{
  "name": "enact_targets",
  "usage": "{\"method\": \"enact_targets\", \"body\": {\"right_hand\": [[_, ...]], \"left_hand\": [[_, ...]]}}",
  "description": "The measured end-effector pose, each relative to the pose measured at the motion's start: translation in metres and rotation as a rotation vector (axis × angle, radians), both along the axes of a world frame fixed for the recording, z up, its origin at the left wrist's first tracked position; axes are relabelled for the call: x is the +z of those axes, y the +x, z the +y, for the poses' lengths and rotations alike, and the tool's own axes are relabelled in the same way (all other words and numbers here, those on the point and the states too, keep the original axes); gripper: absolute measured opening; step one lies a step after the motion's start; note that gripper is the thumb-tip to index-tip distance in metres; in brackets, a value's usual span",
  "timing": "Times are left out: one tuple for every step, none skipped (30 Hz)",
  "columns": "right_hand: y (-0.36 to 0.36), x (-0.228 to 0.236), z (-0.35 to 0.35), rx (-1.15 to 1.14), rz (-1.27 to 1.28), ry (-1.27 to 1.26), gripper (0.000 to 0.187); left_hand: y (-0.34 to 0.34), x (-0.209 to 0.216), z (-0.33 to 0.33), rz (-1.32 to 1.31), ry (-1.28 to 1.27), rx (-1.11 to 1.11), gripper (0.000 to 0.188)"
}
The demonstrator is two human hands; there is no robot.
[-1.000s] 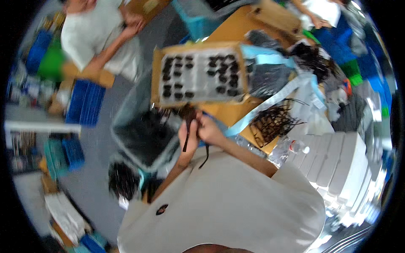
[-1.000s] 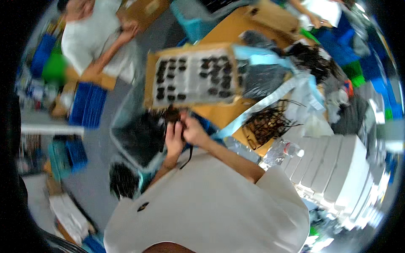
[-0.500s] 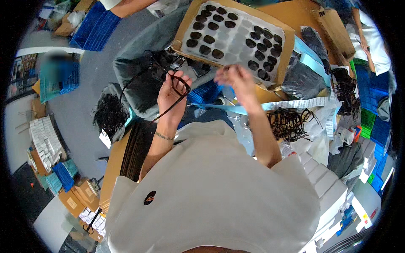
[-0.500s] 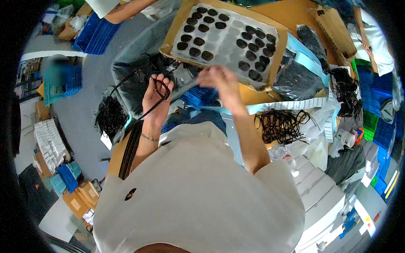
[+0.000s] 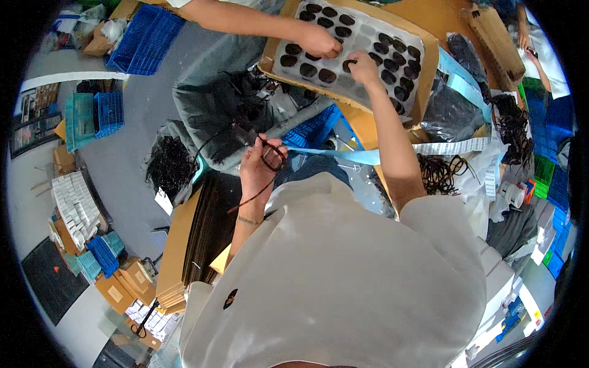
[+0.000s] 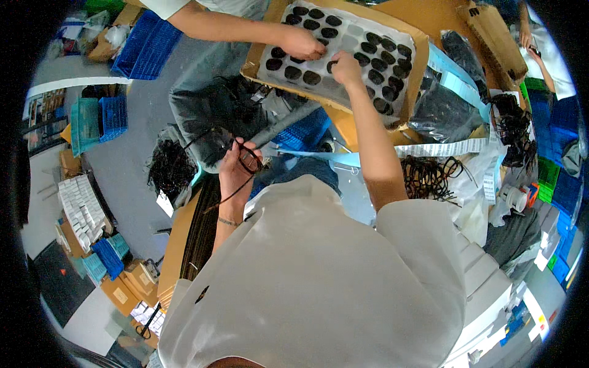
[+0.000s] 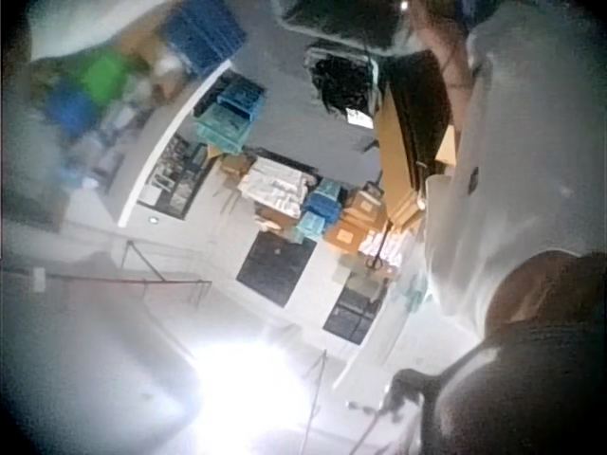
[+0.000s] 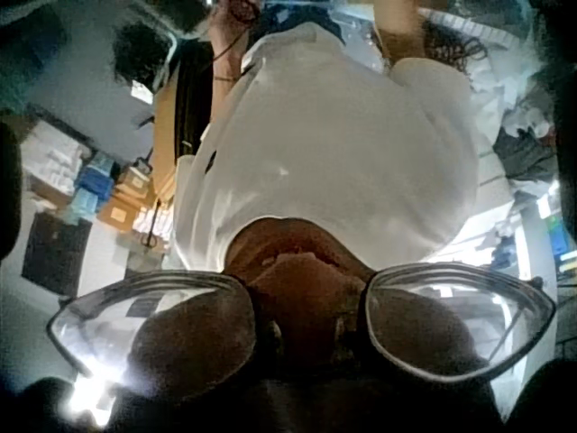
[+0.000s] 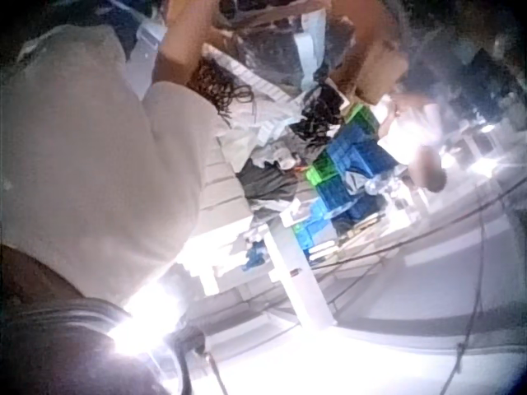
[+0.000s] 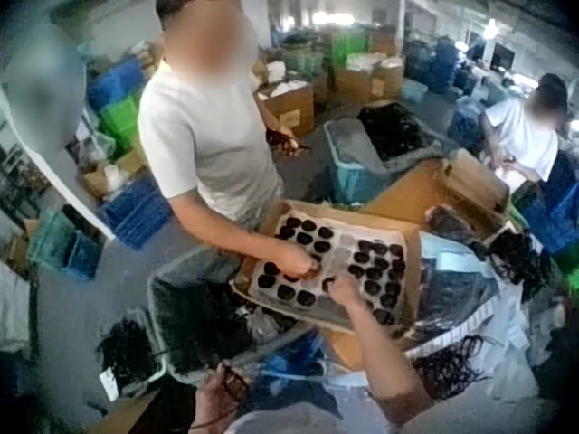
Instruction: The person assembles sunglasses by hand, attaching black plastic arms to lens frames and placing the finished units into a cardboard tray with foam inserts. The person repeats this process for multiple pairs, working at a table with bins and packaging materials nearby.
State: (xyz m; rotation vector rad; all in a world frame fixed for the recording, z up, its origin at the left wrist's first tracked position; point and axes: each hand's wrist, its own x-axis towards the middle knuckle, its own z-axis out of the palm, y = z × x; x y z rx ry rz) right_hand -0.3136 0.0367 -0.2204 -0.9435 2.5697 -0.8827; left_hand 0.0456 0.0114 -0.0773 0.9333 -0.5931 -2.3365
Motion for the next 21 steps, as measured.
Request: {"method": "enact_targets", "body": {"right_hand": [[0.008, 0.001, 0.007, -0.062, -0.186, -0.047, 0.026], [0.013, 0.009, 0.011, -0.128, -0.368, -0.1, 0.025], [0.017, 0.014, 0.012, -0.194, -0.55, -0.154, 0.025], [0.02, 0.016, 0.011, -0.195, -0.613, -0.156, 0.025], [0.02, 0.018, 0.01, -0.198, -0.67, -0.163, 0.026], [0.02, 0.019, 0.008, -0.2, -0.727, -0.169, 0.027], [0.02, 0.014, 0.003, -0.203, -0.774, -0.213, 0.029], [0.015, 0.002, -0.001, -0.213, -0.817, -0.262, 0.031], [0.013, -0.009, -0.007, -0.214, -0.861, -0.308, 0.033], [0.007, -0.018, -0.01, -0.189, -0.708, -0.257, 0.035], [0.002, -0.026, -0.013, -0.159, -0.556, -0.2, 0.036], [0.011, -0.009, -0.013, -0.126, -0.445, -0.135, 0.038], [0.019, 0.009, -0.01, -0.101, -0.33, -0.068, 0.039], [0.027, 0.03, -0.005, -0.089, -0.21, -0.002, 0.041], [0.036, 0.054, 0.009, -0.065, -0.18, -0.01, 0.042], [0.048, 0.082, 0.022, -0.039, -0.151, -0.021, 0.043], [0.066, 0.127, 0.038, 0.009, -0.329, -0.158, 0.042], [0.087, 0.16, 0.055, 0.048, -0.51, -0.297, 0.042], [0.107, 0.161, 0.068, 0.29, -0.301, -0.44, 0.039], [0.123, 0.167, 0.079, 0.465, -0.155, -0.419, 0.037], [0.14, 0.172, 0.09, 0.637, -0.01, -0.421, 0.034]], "left_hand": [[-0.003, 0.0, -0.001, -0.008, 0.006, -0.003, 0.02], [-0.006, 0.0, -0.004, -0.014, 0.006, -0.01, 0.02], [-0.006, -0.001, -0.004, -0.032, 0.0, -0.032, 0.02], [-0.006, 0.0, -0.005, -0.034, -0.008, -0.054, 0.02], [-0.01, 0.0, -0.006, -0.03, -0.02, -0.081, 0.02], [-0.012, 0.001, -0.006, -0.026, -0.03, -0.107, 0.02], [-0.013, 0.0, -0.005, -0.043, -0.036, -0.116, 0.02], [-0.016, 0.001, -0.005, -0.033, -0.033, -0.135, 0.02], [-0.018, 0.001, -0.003, -0.023, -0.03, -0.146, 0.02], [-0.022, 0.003, -0.003, -0.015, -0.028, -0.169, 0.02], [-0.025, 0.001, -0.002, -0.023, -0.038, -0.187, 0.02], [-0.023, 0.001, 0.0, -0.04, -0.072, -0.206, 0.021], [-0.022, 0.001, 0.002, -0.057, -0.106, -0.228, 0.021], [-0.022, 0.001, 0.002, -0.069, -0.141, -0.259, 0.022], [-0.025, 0.012, 0.003, -0.177, -0.169, -0.282, 0.022], [-0.026, 0.016, -0.004, -0.421, -0.54, -0.481, 0.023], [-0.025, 0.016, -0.016, -0.66, -0.91, -0.677, 0.024], [-0.027, 0.021, -0.021, -0.896, -1.289, -0.874, 0.025], [-0.032, 0.037, -0.017, -0.894, -1.575, -0.829, 0.028], [-0.039, 0.046, -0.018, -0.795, -1.626, -0.865, 0.029], [-0.046, 0.056, -0.02, -0.697, -1.676, -0.896, 0.029]]}}
